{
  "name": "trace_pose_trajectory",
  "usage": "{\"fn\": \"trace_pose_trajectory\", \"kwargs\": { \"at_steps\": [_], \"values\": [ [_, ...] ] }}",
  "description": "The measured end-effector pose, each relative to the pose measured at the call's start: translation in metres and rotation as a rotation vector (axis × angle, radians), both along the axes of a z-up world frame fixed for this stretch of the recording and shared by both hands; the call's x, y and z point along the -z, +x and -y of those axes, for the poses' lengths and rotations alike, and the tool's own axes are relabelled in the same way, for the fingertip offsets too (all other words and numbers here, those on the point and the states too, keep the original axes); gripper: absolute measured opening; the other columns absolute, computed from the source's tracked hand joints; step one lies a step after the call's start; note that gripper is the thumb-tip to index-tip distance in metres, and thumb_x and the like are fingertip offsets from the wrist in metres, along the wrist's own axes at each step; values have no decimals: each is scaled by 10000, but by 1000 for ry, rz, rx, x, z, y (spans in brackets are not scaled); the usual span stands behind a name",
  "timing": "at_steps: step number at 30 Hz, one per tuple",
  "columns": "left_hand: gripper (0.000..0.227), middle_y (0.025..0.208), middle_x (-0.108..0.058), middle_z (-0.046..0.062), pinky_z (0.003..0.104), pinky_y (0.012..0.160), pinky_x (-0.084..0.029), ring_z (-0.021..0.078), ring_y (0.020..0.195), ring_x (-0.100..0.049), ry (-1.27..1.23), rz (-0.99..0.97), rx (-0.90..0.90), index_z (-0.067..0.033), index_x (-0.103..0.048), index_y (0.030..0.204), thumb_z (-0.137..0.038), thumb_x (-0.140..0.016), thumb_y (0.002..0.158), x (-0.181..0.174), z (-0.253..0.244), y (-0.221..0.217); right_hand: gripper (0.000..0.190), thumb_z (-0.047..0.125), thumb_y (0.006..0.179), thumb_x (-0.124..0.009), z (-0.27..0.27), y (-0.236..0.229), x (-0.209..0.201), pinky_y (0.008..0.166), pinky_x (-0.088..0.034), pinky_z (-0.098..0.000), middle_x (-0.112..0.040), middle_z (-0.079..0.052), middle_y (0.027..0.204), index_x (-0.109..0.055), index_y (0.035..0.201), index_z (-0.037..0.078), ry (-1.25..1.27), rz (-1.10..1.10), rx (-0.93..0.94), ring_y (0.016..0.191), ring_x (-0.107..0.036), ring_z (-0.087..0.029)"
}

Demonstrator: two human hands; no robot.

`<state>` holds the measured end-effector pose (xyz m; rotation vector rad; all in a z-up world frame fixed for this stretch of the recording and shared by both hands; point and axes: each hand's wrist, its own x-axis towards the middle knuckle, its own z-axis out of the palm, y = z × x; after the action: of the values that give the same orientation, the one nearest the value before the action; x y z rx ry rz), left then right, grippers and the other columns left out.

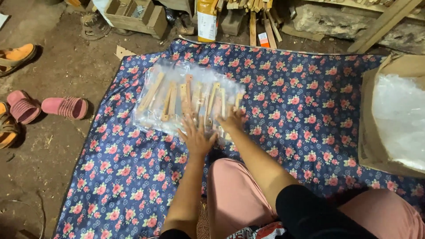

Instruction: The person puts wood pieces into plastic bags by hand and places the filled bags onto the floor.

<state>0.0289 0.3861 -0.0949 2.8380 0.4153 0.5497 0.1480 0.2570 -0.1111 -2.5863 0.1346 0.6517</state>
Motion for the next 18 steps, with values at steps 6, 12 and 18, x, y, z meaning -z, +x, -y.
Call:
{"fn": "trace_pose_trajectory", "kwargs": {
  "at_steps": [6, 12, 18],
  "values": [
    [899, 1722, -128, 158, 699, 1205, -121, 393, 1581, -97, -18, -304, -78, -345, -288, 1618, -552, -709, 851, -1, -12, -6, 1003, 639, 889, -572, -36, 7, 14, 1227, -242, -538, -301, -226, 1653, -179, 1652, 120, 238, 117, -106, 1556, -241, -367],
    [886, 1715, -105, 195, 696, 1170, -259, 422, 1574, -108, 10, -234, -86, -327, -319, 1603, -509, -737, 844, 6, -51, 4, 1008, 627, 897, -583, -82, 48, 80, 1235, -310, -473, -371, -230, 1618, -168, 1648, 99, 247, 84, -171, 1527, -320, -350],
    [929, 1707, -121, 219, 704, 1187, -200, 423, 1574, -103, 32, -217, -113, -346, -297, 1614, -565, -733, 823, 1, -84, 16, 964, 623, 905, -564, -111, 59, 83, 1209, -358, -467, -422, -163, 1602, -229, 1637, 92, 307, 22, -184, 1477, -413, -318]
  ]
}}
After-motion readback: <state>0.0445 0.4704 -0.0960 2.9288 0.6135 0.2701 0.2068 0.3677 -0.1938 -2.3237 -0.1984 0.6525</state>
